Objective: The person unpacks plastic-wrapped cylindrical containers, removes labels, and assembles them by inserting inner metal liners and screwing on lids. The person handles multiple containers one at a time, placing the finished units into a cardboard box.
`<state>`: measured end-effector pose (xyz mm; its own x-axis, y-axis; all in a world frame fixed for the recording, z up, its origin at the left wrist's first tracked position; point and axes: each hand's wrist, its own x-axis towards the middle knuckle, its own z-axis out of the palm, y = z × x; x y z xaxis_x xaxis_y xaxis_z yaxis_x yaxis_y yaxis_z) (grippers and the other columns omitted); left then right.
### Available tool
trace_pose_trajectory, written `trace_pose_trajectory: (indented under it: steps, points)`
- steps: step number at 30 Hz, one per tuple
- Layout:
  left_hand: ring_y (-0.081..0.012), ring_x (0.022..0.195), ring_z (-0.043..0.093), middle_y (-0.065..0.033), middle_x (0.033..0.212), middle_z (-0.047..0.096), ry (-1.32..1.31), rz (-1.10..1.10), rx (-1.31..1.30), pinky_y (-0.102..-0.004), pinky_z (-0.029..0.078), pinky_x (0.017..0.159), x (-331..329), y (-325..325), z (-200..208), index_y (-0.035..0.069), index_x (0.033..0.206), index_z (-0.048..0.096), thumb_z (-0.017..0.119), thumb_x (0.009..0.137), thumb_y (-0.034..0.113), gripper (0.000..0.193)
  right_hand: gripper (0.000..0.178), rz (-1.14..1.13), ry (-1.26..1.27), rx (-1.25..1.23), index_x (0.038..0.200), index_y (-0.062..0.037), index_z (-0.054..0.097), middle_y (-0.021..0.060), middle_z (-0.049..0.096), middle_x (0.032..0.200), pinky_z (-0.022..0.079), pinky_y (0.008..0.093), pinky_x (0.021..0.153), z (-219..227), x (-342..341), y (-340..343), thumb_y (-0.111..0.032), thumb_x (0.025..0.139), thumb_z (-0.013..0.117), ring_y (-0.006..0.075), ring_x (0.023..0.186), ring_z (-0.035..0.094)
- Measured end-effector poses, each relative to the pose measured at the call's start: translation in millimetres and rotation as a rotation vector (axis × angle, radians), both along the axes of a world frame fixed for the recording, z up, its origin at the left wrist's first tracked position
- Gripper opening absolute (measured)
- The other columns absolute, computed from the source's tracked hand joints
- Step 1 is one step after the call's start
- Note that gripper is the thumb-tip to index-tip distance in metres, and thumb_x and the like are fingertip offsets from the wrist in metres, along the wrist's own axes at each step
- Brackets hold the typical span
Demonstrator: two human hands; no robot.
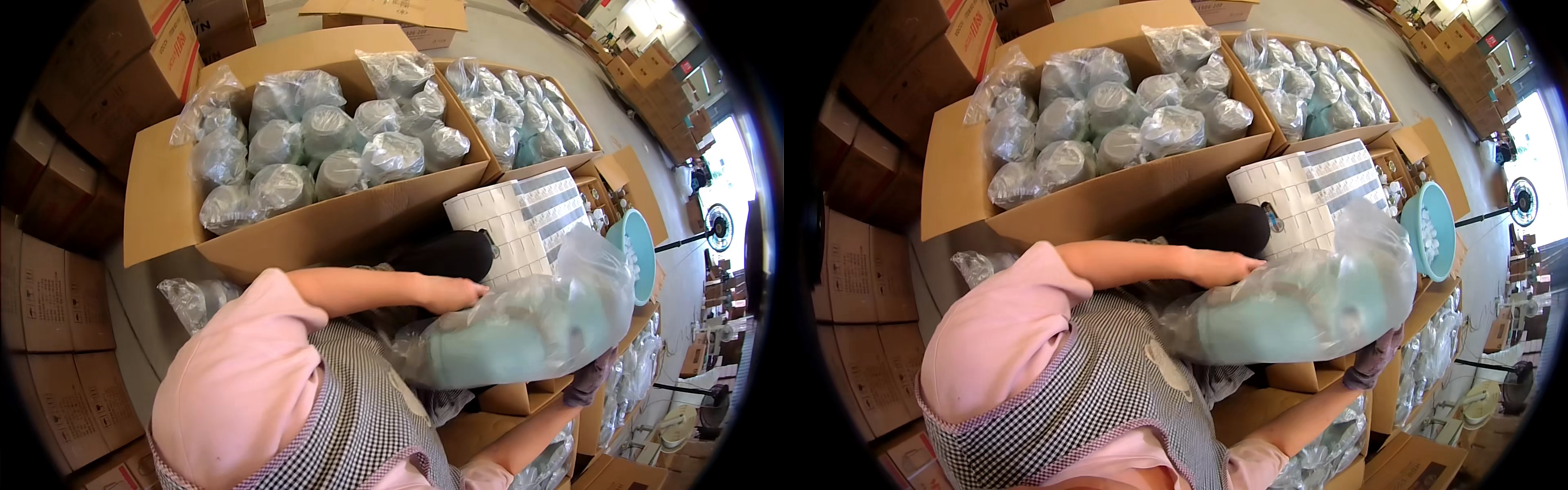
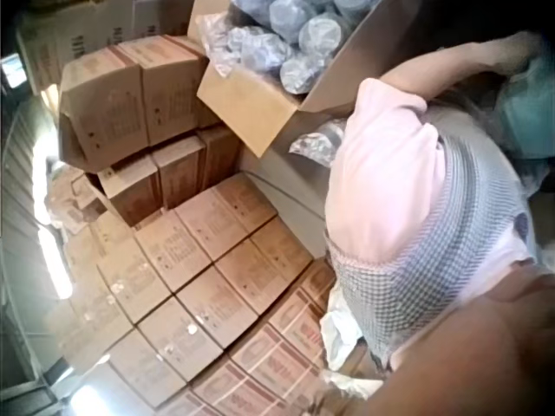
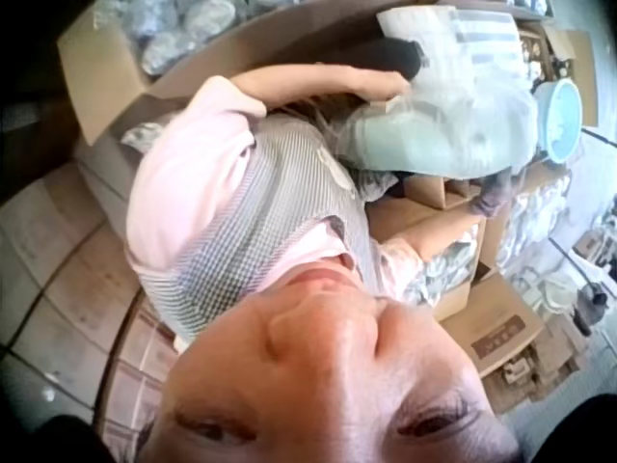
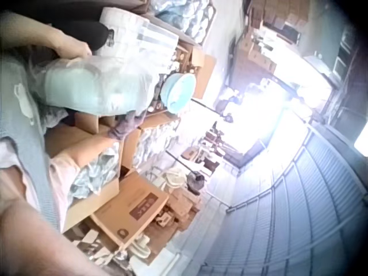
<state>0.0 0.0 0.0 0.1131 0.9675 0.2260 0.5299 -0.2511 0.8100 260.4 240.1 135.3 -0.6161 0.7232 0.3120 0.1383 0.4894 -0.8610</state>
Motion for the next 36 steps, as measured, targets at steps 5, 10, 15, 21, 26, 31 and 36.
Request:
trace_pose_trajectory:
  steps: [5,10,15,21,26,31,36]
  points:
    - [-0.0357,0.096,0.063,-0.0228,0.109,0.064,-0.326,0.469,0.159,-0.0415,0.051,0.084,2,-15,46,-0.001,0.123,0.059,0.066,0.087,0.015,0.040,0.066,-0.045,-0.216,0.131,0.136,0.0036,0.048,0.0138,0.061,0.123,0.042,0.0341,0.100,19,-19,-57,-0.020,0.078,0.068,0.0238,0.109,0.057]
    - [-0.0342,0.100,0.063,-0.0238,0.124,0.051,0.219,0.402,0.081,-0.0410,0.054,0.078,52,-98,53,0.007,0.150,0.029,0.075,0.083,0.038,0.087,0.076,0.081,-0.137,0.092,0.145,0.0001,0.039,0.0159,0.052,0.135,0.037,0.0367,0.107,40,-29,-70,-0.022,0.077,0.066,0.0271,0.120,0.050]
    - [-0.0342,0.081,0.064,-0.0176,0.099,0.053,-0.045,0.279,-0.063,-0.0411,0.054,0.072,44,-139,20,0.006,0.140,0.041,0.069,0.088,0.035,0.067,0.087,0.119,-0.099,0.107,0.150,-0.0038,0.034,0.0149,0.039,0.147,0.028,0.0399,0.114,47,-54,-87,-0.029,0.075,0.071,0.0277,0.134,0.039]
    - [-0.0328,0.076,0.065,-0.0121,0.101,0.056,0.168,-0.049,0.041,-0.0426,0.052,0.065,18,-154,-9,0.004,0.110,0.055,0.053,0.089,0.012,0.023,0.100,-0.035,0.165,0.056,0.153,-0.0043,0.025,0.0170,0.029,0.154,0.022,0.0434,0.117,16,-74,-154,-0.036,0.076,0.079,0.0311,0.140,0.031]
    - [-0.0305,0.077,0.068,-0.0130,0.099,0.063,0.502,-0.250,-0.223,-0.0430,0.054,0.063,16,-164,-18,0.004,0.099,0.062,0.054,0.084,0.014,0.020,0.079,-0.037,-0.069,0.068,0.149,-0.0001,0.028,0.0172,0.036,0.150,0.028,0.0414,0.114,-41,-16,-180,-0.034,0.089,0.066,0.0297,0.136,0.038]
    - [-0.0318,0.071,0.069,-0.0140,0.083,0.068,0.676,-0.242,-0.347,-0.0422,0.055,0.061,-3,-162,-6,0.002,0.082,0.066,0.057,0.080,0.014,0.015,0.039,-0.295,0.351,0.204,0.133,-0.0003,0.052,0.0127,0.054,0.133,0.040,0.0355,0.106,22,-49,-100,-0.023,0.103,0.041,0.0202,0.124,0.051]
    - [-0.0350,0.078,0.070,-0.0193,0.082,0.070,0.664,-0.267,-0.526,-0.0438,0.055,0.069,-6,-163,9,0.001,0.079,0.069,0.059,0.081,0.015,0.017,0.061,-0.137,-0.340,0.218,0.131,-0.0026,0.059,0.0187,0.061,0.126,0.040,0.0376,0.105,43,-75,-36,-0.052,0.097,0.047,0.0276,0.119,0.056]
